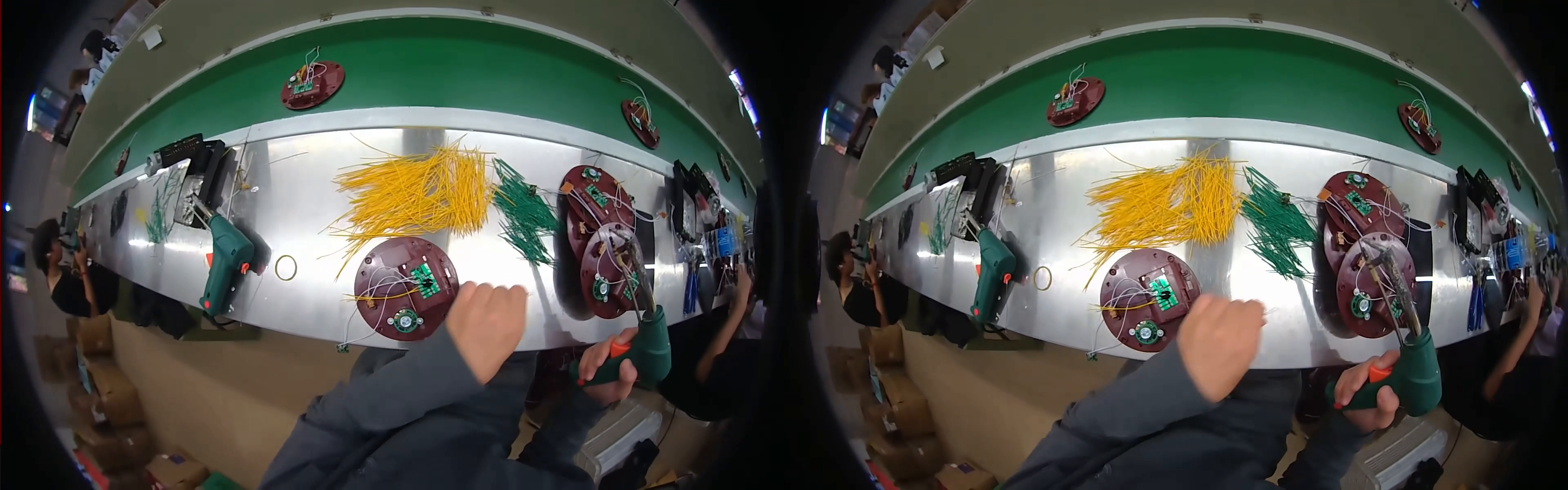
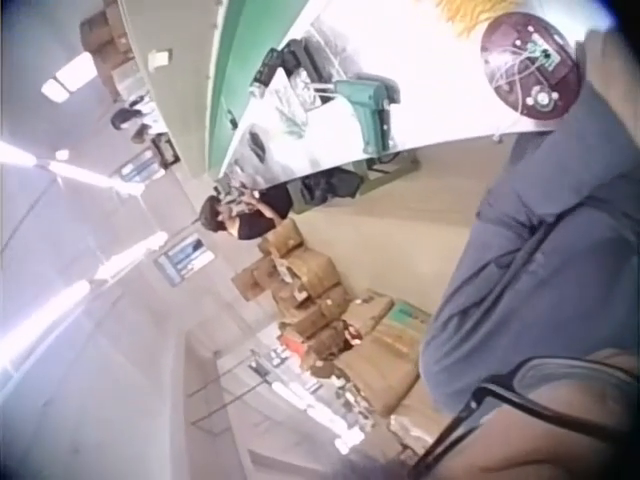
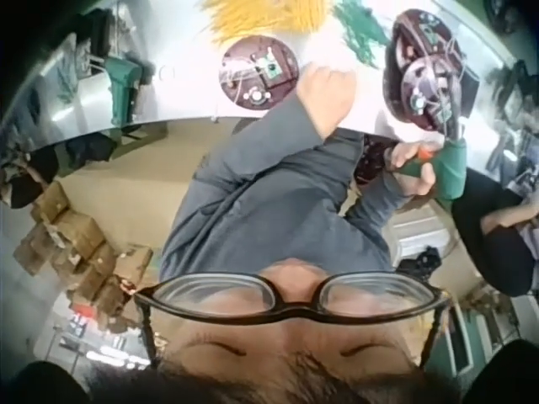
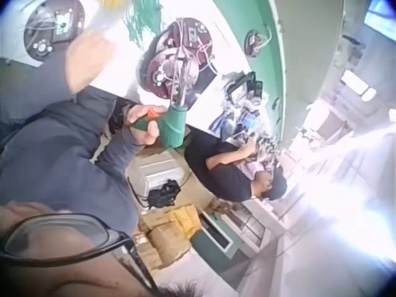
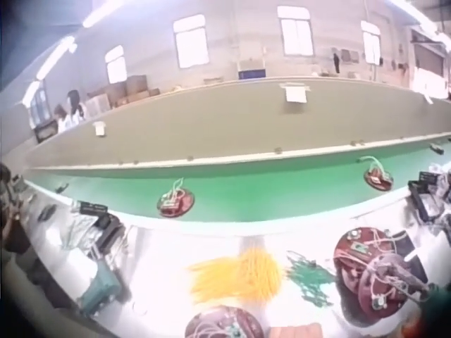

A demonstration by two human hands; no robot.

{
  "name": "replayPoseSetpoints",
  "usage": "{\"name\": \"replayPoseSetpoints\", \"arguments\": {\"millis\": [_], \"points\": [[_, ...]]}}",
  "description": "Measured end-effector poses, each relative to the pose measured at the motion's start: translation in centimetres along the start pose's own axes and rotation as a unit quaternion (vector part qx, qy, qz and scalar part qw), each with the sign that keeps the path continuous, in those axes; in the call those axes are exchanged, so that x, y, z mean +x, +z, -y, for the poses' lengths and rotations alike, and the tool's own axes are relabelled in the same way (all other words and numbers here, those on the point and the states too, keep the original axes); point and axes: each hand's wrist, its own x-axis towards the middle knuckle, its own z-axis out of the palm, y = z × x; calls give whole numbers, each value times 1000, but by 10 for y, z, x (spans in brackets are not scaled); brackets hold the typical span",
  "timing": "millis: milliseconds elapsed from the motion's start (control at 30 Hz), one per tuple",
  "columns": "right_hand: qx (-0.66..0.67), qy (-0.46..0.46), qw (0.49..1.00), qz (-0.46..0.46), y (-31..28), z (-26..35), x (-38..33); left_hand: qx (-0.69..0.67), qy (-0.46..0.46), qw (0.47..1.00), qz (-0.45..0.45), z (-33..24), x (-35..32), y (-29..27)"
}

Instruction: Soldering yellow and green wires onto a circuit board assembly at a factory workbench.

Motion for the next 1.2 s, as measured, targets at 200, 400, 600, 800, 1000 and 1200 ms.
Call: {"name": "replayPoseSetpoints", "arguments": {"millis": [200, 400, 600, 800, 1000, 1200], "points": [[-51, 84, 995, -15, 14, 3, -10, -106, -19, 986, -124, 41, -49, -47], [-121, 178, 976, 10, 39, -4, -12, -49, -133, 973, -181, 60, -58, -31], [-230, 280, 932, -9, 57, 5, -6, -51, -150, 978, -135, 61, -60, -26], [-310, 233, 912, 137, 49, 1, -1, -48, -140, 982, -114, 64, -58, -31], [-353, 218, 900, 132, 43, -1, -8, -49, -134, 984, -109, 66, -58, -32], [-416, 194, 874, 158, 35, -1, -12, -46, -129, 984, -114, 66, -60, -30]]}}
